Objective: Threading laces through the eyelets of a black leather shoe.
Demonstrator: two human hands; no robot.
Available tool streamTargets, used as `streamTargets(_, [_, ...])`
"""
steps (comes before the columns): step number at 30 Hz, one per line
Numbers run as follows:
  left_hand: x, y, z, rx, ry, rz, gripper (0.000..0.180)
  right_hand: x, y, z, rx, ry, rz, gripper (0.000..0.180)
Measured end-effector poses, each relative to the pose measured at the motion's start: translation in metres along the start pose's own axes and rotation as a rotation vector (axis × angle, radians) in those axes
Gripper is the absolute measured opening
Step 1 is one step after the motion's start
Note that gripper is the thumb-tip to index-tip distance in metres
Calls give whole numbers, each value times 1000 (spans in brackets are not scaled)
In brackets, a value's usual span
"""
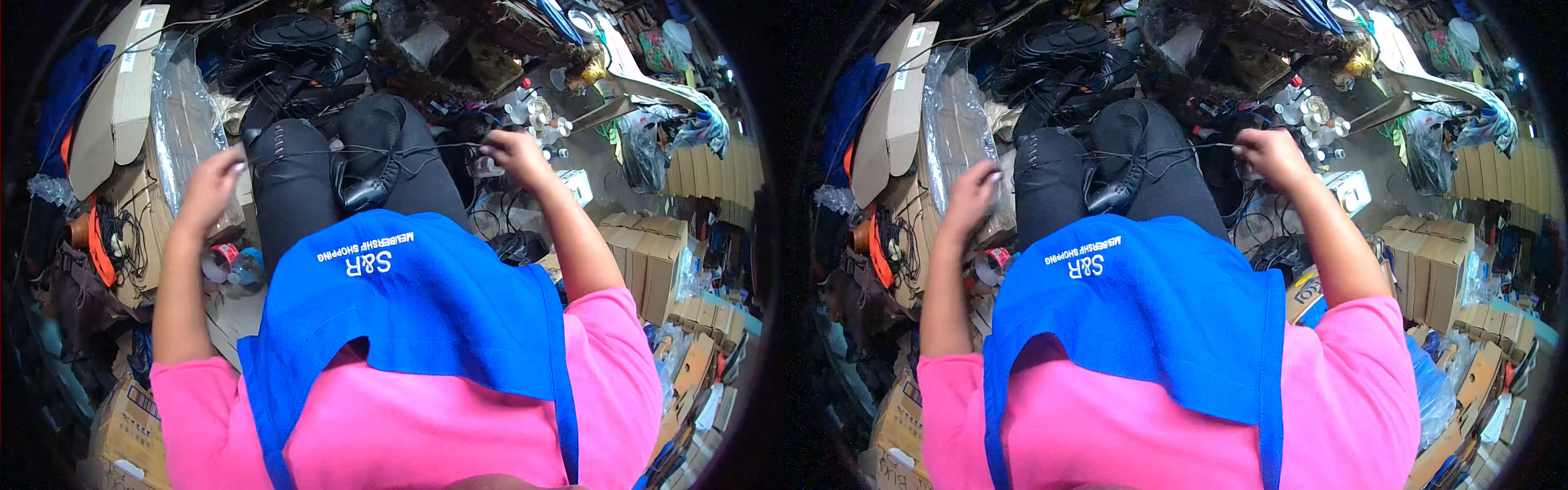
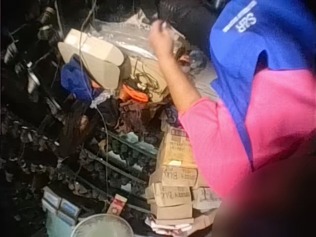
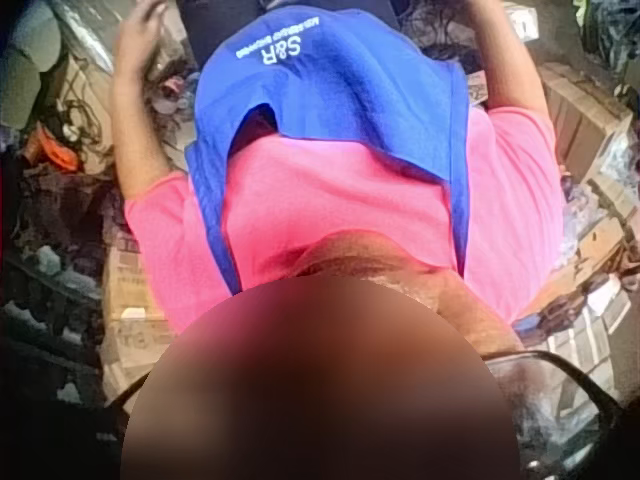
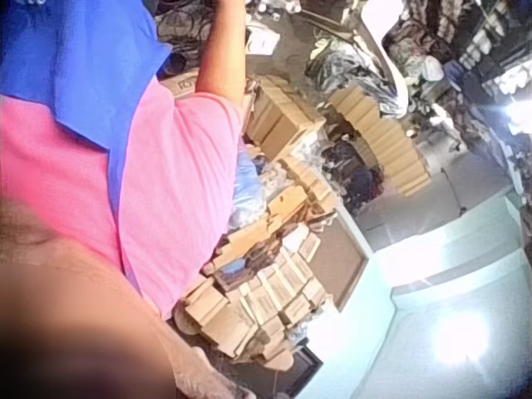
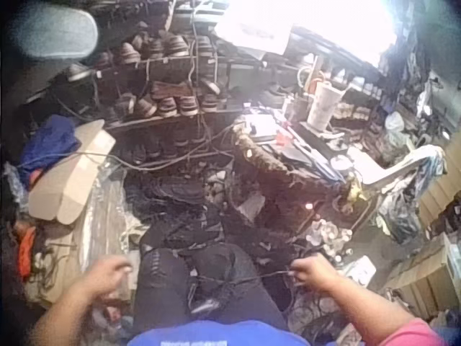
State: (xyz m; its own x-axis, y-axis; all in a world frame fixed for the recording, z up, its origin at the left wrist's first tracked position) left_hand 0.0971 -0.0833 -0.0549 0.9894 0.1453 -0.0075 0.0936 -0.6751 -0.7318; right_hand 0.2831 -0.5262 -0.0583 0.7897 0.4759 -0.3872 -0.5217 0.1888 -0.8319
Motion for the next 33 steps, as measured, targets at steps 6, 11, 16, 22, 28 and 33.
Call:
streamTargets(6, [25, -36, -64, -996, 119, -45, 12, 24, -11, 52, 1565, -184, -100, 26])
streamTargets(11, [23, -5, -147, -1434, 263, 227, 24, 12, -20, 127, 1959, -417, 167, 28])
streamTargets(16, [-5, -17, -80, -263, 1, 257, 19, -15, -1, 76, 631, -477, 167, 22])
streamTargets(22, [-74, -185, 64, 605, -181, -376, 20, -51, -21, -120, 113, 228, -273, 29])
streamTargets(28, [-108, -244, 105, 1173, -561, -437, 28, -113, -23, -272, -262, 540, -223, 32])
streamTargets(33, [5, -25, -61, 252, 142, -265, 44, -31, 24, -68, 57, -187, -50, 44])
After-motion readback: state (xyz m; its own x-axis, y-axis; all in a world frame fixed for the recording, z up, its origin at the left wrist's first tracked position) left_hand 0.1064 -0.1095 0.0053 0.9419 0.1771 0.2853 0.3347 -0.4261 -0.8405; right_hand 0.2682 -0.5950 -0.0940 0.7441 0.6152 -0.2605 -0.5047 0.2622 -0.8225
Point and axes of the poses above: each hand's wrist, its own x-axis towards the middle knuckle, its own y-axis out of the palm, z = x × y, the point moved 2 cm from there along x, towards the middle knuckle, and after that the axes turned 2 degrees about -z, right-handed, at the moved point
